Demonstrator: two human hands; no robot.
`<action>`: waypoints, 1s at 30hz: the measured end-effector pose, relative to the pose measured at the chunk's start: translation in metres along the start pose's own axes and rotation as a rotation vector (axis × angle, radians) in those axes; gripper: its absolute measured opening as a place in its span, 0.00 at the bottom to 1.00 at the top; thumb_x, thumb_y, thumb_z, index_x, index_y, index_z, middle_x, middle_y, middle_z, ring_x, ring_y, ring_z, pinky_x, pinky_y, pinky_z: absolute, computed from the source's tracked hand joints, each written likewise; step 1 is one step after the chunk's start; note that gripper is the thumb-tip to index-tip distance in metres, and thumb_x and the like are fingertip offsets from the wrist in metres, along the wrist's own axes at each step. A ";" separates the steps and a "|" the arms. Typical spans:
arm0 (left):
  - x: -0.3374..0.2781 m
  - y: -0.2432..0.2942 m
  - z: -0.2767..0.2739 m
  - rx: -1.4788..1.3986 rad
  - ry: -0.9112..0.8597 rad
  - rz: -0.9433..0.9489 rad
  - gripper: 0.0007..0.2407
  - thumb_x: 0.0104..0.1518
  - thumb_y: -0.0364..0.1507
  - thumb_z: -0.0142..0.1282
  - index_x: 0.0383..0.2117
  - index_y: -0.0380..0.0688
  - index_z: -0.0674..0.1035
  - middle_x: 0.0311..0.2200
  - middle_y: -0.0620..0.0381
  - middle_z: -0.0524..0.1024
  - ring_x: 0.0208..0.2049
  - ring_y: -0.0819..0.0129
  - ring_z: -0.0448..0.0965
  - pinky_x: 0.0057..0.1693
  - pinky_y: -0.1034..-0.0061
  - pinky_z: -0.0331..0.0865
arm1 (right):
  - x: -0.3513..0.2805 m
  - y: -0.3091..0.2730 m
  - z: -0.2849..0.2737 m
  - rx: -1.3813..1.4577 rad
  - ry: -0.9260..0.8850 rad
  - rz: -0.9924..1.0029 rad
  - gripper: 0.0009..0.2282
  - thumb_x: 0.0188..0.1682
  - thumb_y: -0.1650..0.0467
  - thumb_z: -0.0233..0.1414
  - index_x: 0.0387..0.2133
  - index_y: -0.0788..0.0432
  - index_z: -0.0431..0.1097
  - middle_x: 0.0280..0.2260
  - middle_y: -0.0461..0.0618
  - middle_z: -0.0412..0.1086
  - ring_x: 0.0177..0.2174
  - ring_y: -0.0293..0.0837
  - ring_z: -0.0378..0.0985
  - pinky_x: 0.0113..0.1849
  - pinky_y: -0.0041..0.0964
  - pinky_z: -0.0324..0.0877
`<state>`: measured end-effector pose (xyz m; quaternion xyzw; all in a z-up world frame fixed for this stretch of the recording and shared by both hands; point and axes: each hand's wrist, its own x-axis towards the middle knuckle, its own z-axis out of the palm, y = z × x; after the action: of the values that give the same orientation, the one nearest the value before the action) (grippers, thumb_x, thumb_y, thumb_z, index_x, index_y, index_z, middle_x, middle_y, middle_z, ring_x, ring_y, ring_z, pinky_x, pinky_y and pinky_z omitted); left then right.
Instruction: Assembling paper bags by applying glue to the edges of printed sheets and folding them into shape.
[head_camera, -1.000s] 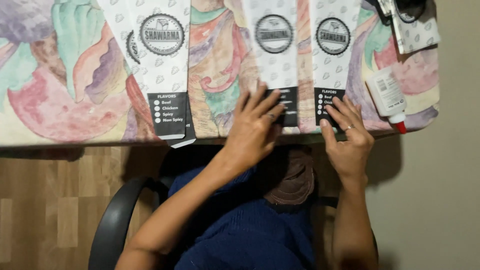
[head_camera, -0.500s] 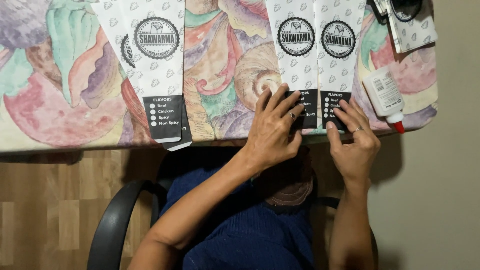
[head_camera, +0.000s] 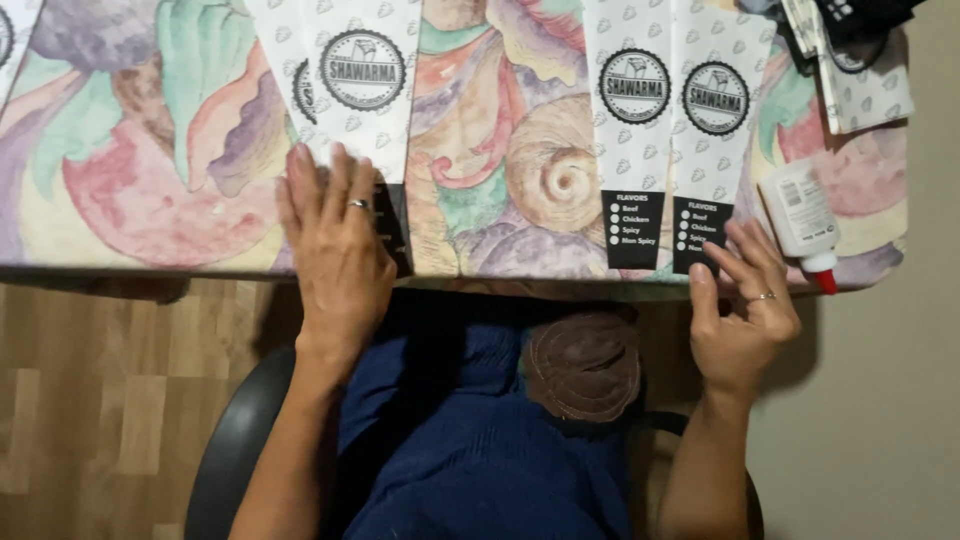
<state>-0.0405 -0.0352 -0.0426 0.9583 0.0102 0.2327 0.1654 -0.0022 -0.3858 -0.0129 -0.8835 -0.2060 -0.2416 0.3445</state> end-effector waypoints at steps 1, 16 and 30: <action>-0.004 -0.008 -0.002 0.040 -0.151 -0.010 0.32 0.39 0.16 0.51 0.60 0.29 0.69 0.63 0.29 0.66 0.67 0.28 0.58 0.71 0.41 0.45 | 0.004 -0.007 0.003 0.010 0.003 -0.037 0.05 0.56 0.85 0.55 0.44 0.75 0.74 0.51 0.70 0.72 0.58 0.67 0.73 0.62 0.59 0.67; -0.017 0.055 0.024 -0.608 0.152 0.172 0.06 0.56 0.23 0.63 0.39 0.40 0.82 0.46 0.51 0.80 0.52 0.47 0.81 0.58 0.59 0.72 | 0.009 -0.058 0.083 0.271 -0.356 -0.277 0.17 0.43 0.73 0.67 0.45 0.68 0.75 0.51 0.61 0.74 0.56 0.64 0.72 0.61 0.61 0.60; -0.025 0.057 0.027 -0.589 0.188 0.258 0.03 0.56 0.20 0.65 0.33 0.31 0.84 0.40 0.42 0.83 0.49 0.42 0.82 0.58 0.53 0.75 | 0.009 -0.059 0.087 0.318 -0.207 -0.344 0.05 0.44 0.79 0.64 0.32 0.69 0.78 0.41 0.62 0.78 0.45 0.65 0.81 0.53 0.63 0.72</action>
<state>-0.0534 -0.0999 -0.0580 0.8370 -0.1639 0.3321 0.4029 -0.0017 -0.2827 -0.0343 -0.7901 -0.4230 -0.1697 0.4099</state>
